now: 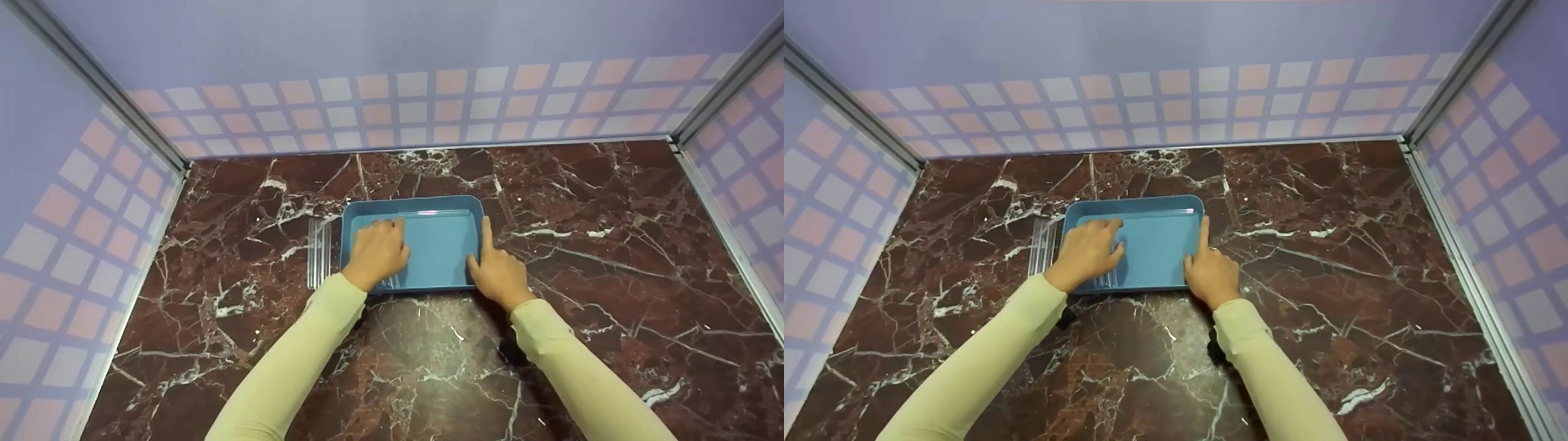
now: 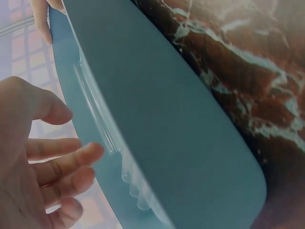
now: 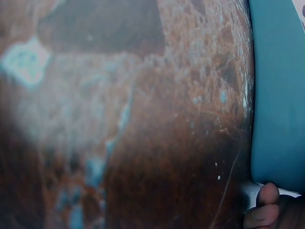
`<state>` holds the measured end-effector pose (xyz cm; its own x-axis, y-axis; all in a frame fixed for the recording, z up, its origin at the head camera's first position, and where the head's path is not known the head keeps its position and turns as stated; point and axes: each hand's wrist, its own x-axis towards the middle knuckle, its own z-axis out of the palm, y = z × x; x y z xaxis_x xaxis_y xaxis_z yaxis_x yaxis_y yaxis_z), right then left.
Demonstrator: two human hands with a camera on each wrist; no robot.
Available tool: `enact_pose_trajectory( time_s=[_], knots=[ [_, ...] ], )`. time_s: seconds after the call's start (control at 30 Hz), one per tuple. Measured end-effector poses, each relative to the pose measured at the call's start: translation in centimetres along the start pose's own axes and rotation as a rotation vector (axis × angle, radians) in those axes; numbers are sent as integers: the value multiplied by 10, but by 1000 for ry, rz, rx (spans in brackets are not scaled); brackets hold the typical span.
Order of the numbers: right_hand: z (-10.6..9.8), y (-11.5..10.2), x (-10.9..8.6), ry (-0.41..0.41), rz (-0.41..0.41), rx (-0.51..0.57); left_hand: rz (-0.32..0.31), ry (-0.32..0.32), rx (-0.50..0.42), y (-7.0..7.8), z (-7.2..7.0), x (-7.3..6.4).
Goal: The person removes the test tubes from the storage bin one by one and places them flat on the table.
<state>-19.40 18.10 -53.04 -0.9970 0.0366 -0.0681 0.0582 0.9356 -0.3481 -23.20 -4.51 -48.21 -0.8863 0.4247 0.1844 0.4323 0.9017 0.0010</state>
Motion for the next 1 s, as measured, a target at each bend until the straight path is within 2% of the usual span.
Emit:
enact_pose_trajectory(
  time_s=[0.3, 0.47, 0.87, 1.0],
  knots=[
    [-3, 5, 1, 16, 6, 1, 78, -75, -79, 15, -1, 13],
    [-4, 6, 3, 19, 2, 4, 114, -146, -68, 18, -1, 19],
    [-1, 1, 2, 9, 15, 8, 134, -294, -81, 23, 3, 31],
    [0, 0, 1, 8, 13, 9, 126, -317, -76, 27, 6, 35]
  ],
)
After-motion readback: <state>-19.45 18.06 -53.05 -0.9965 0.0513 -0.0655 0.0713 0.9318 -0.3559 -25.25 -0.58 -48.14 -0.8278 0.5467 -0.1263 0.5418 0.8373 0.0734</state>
